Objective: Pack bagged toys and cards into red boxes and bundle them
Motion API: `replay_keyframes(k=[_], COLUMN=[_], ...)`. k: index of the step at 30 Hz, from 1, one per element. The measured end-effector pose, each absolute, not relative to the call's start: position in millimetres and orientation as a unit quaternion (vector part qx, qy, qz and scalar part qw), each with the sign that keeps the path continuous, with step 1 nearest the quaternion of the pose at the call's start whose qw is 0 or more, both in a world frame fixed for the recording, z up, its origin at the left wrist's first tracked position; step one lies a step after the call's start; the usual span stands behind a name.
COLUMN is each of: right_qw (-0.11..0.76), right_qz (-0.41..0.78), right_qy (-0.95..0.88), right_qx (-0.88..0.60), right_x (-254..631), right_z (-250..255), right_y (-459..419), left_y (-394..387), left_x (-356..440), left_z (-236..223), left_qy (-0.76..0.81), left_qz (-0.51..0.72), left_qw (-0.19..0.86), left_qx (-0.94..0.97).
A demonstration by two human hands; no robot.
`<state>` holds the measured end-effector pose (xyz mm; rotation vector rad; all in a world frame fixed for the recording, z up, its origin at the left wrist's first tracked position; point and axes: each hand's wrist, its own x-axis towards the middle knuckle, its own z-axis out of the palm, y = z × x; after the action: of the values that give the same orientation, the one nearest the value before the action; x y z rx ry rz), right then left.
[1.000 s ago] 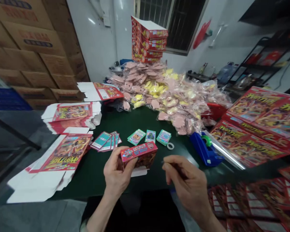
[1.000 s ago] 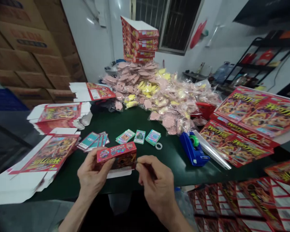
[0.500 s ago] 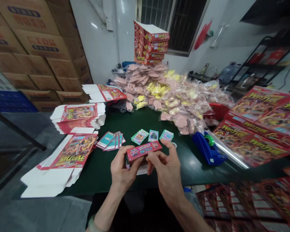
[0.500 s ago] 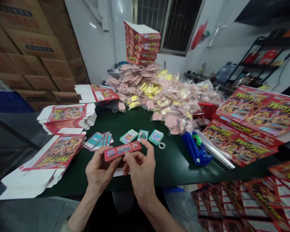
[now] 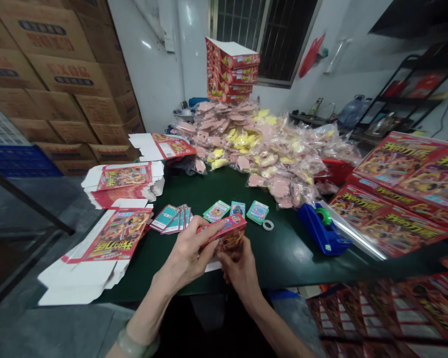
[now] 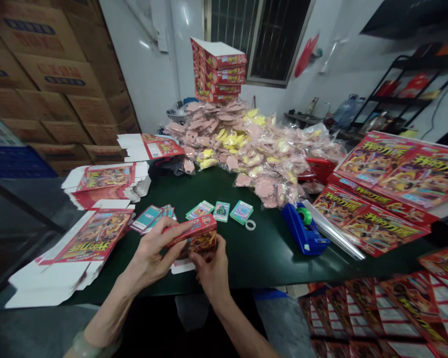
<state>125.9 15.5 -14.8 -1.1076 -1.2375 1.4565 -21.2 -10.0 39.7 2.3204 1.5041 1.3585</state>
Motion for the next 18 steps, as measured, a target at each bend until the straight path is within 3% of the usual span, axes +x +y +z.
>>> replay_keyframes(k=[5, 9, 12, 16, 18], right_qw=[0.459, 0.530, 0.555, 0.426, 0.339], right_qz=[0.562, 0.535, 0.421, 0.180, 0.129], right_qy=[-0.532, -0.518, -0.609, -0.856, -0.923], right_qx=[-0.435, -0.405, -0.379, -0.230, -0.128], right_x=[130.8, 142.9, 155.3, 156.3, 148.1], right_z=[-26.9, 3.3, 31.8, 69.3, 81.8], right_y=[14.3, 29.0, 49.6, 61.4, 56.4], left_y=[-20.0, -28.3, -29.2, -27.1, -23.6], left_x=[-24.7, -25.5, -30.3, -35.0, -30.2], left_z=[35.0, -0.3, -19.5, -4.6, 8.7], left_qy=[0.538, 0.575, 0.589, 0.631, 0.620], left_qz=[0.555, 0.673, 0.664, 0.600, 0.550], left_qw=[0.055, 0.127, 0.187, 0.078, 0.131], left_qx=[0.632, 0.448, 0.422, 0.485, 0.543])
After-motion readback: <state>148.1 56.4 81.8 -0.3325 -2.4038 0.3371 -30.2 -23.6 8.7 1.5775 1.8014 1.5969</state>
